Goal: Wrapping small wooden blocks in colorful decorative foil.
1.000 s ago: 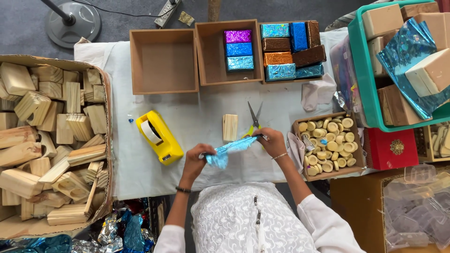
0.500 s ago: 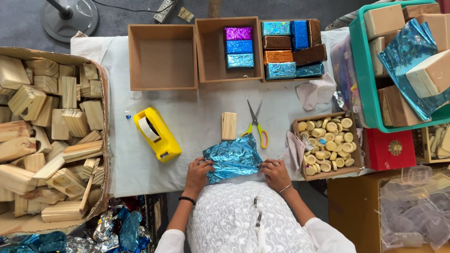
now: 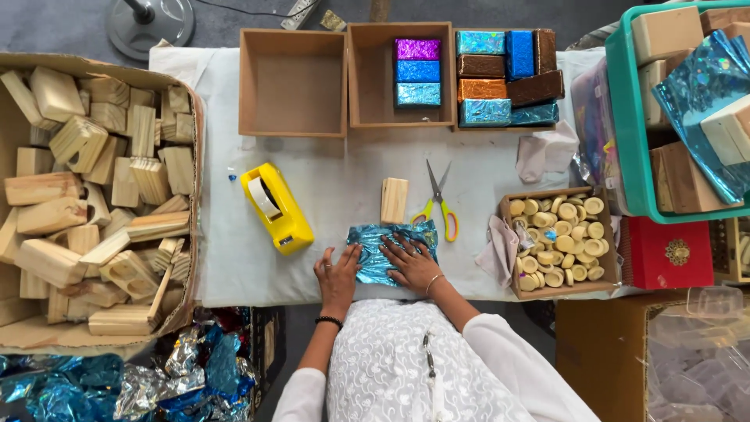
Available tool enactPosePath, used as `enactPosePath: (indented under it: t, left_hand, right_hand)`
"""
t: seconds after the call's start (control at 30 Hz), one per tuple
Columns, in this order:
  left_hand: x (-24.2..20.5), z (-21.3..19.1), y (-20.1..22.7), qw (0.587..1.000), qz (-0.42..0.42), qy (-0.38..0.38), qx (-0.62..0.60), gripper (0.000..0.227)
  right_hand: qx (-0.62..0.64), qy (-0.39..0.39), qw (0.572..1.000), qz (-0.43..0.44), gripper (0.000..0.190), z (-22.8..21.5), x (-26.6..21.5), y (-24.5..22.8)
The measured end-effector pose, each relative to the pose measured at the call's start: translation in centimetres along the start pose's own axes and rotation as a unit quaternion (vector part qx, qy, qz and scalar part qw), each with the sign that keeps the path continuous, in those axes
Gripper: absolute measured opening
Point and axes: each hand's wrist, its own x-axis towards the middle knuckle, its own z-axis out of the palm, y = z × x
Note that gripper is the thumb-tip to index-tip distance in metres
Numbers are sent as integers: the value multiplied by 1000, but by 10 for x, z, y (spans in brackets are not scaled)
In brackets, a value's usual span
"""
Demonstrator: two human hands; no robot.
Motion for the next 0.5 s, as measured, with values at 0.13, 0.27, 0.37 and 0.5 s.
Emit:
enactPosePath:
  t: [0.13, 0.27, 0.37, 0.5]
  left_hand:
    - [0, 10, 2, 983, -129, -31, -126, 46]
    - [6, 25, -6, 952, -214, -15, -219, 42]
    - [18, 17, -3, 942, -242, -17, -232, 48]
    - [24, 25, 0, 941, -253, -48, -220, 53]
  right_hand:
    - [4, -25, 1000, 14, 66, 2, -1, -2]
    - [-13, -1, 1000, 28, 68, 6, -2, -4]
    - [-17, 16, 999, 30, 68, 6, -1, -7]
    - [63, 46, 995, 69, 62, -10, 14, -11]
